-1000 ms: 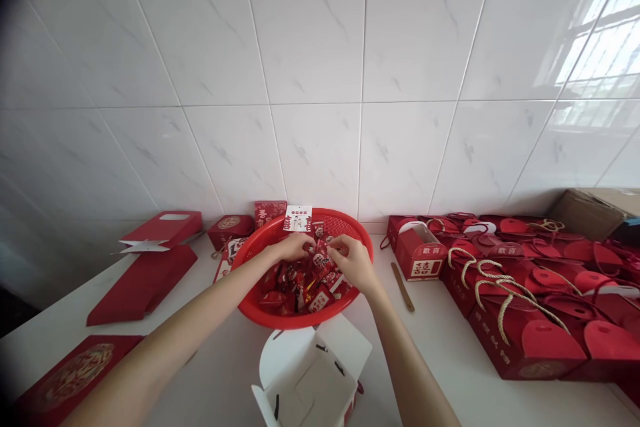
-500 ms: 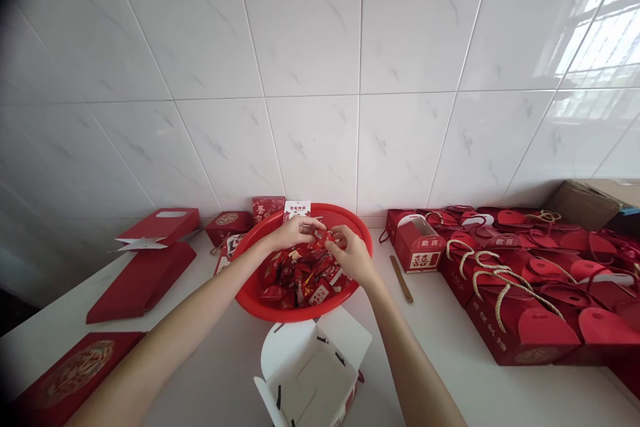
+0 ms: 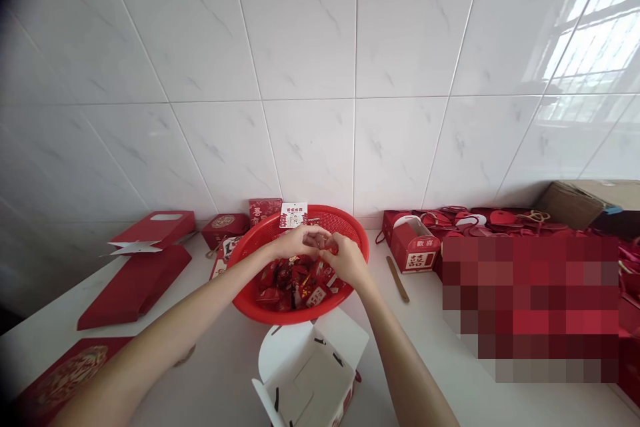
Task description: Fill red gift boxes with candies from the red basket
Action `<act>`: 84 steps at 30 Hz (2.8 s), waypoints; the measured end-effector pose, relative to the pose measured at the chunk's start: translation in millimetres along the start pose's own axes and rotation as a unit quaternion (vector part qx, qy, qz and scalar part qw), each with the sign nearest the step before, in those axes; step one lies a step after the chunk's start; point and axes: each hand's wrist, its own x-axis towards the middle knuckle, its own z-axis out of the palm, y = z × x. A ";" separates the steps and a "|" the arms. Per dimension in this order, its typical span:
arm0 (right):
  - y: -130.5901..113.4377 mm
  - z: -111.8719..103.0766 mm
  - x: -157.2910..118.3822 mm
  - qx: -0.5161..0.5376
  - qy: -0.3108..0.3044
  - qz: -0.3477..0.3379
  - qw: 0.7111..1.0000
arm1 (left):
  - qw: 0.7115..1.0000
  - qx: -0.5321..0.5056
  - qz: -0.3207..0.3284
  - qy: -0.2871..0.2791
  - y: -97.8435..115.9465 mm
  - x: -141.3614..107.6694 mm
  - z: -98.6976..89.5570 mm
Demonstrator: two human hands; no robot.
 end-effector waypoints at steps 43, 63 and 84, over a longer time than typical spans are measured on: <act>11.3 1.2 7.7 0.116 0.023 0.002 0.993 | 0.998 -0.004 0.046 0.032 10.7 1.5 11.2; 7.7 1.7 10.7 0.322 0.119 0.054 0.938 | 0.841 0.531 -0.081 -0.066 12.8 4.0 29.9; 5.3 0.8 12.0 0.348 0.167 0.054 0.921 | 0.886 0.449 -0.115 0.014 9.4 6.8 23.9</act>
